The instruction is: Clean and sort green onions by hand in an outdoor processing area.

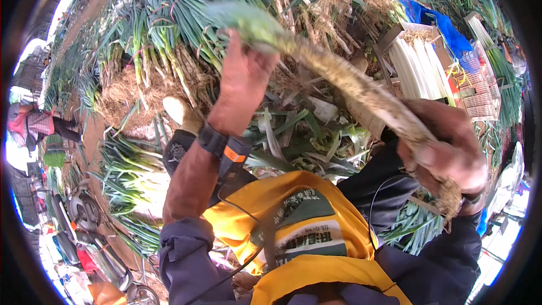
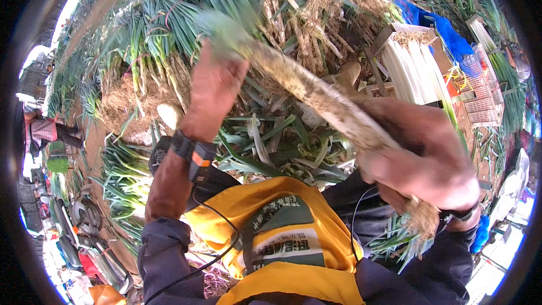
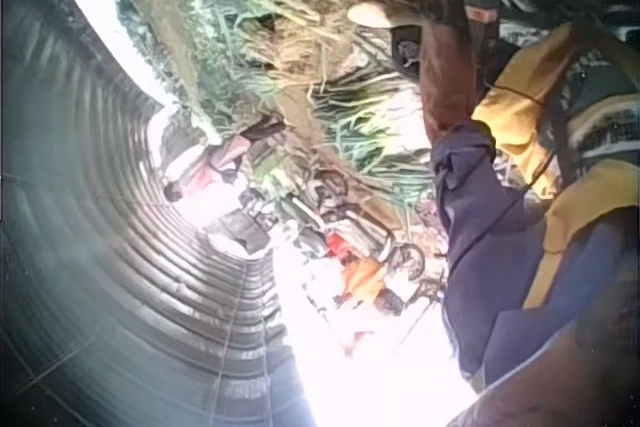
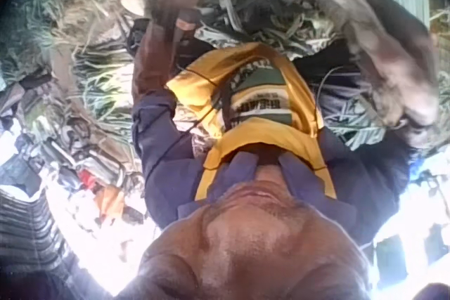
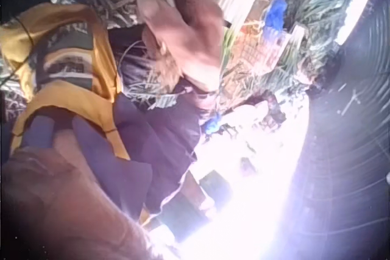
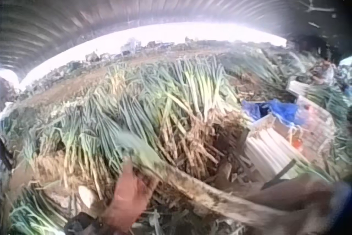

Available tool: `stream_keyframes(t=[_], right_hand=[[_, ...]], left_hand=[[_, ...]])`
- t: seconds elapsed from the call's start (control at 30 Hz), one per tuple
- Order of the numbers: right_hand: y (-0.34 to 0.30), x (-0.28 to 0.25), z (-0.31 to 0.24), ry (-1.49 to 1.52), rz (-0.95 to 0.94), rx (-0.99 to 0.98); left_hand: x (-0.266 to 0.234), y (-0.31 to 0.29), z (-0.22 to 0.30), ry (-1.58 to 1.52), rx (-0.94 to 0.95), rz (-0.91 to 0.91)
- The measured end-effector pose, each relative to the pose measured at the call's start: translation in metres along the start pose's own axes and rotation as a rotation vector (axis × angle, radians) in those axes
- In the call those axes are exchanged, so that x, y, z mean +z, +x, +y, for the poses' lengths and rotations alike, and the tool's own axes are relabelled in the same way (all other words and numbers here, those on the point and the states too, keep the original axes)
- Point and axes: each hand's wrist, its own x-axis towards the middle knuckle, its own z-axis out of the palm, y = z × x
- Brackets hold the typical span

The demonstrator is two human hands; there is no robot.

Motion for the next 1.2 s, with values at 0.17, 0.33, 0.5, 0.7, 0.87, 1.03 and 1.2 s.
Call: stream_keyframes(t=[0.17, 0.33, 0.5, 0.7, 0.87, 1.03, 1.2], right_hand=[[-0.011, 0.004, 0.001, -0.024, 0.19, -0.306], [0.084, 0.008, 0.048, -0.222, -0.145, -0.276], [0.235, 0.029, 0.179, -0.566, -0.179, -0.181], [0.363, 0.025, 0.255, -0.914, 0.342, -0.245], [0.415, 0.028, 0.314, -1.254, 0.211, -0.004], [0.45, 0.025, 0.347, -1.228, 0.271, -0.057], [0.451, 0.043, 0.308, -1.045, 0.298, 0.031]], left_hand=[[0.069, -0.008, 0.071, -0.049, 0.302, -0.189], [0.026, 0.0, 0.147, 0.049, 0.321, -0.357], [-0.069, 0.016, 0.128, 0.091, 0.483, 0.153], [-0.097, -0.009, 0.12, 0.186, 0.324, 0.339], [-0.08, -0.029, 0.113, 0.278, 0.327, 0.458], [-0.068, -0.028, 0.1, 0.303, 0.362, 0.48], [-0.065, -0.031, 0.098, 0.355, 0.432, 0.513]])
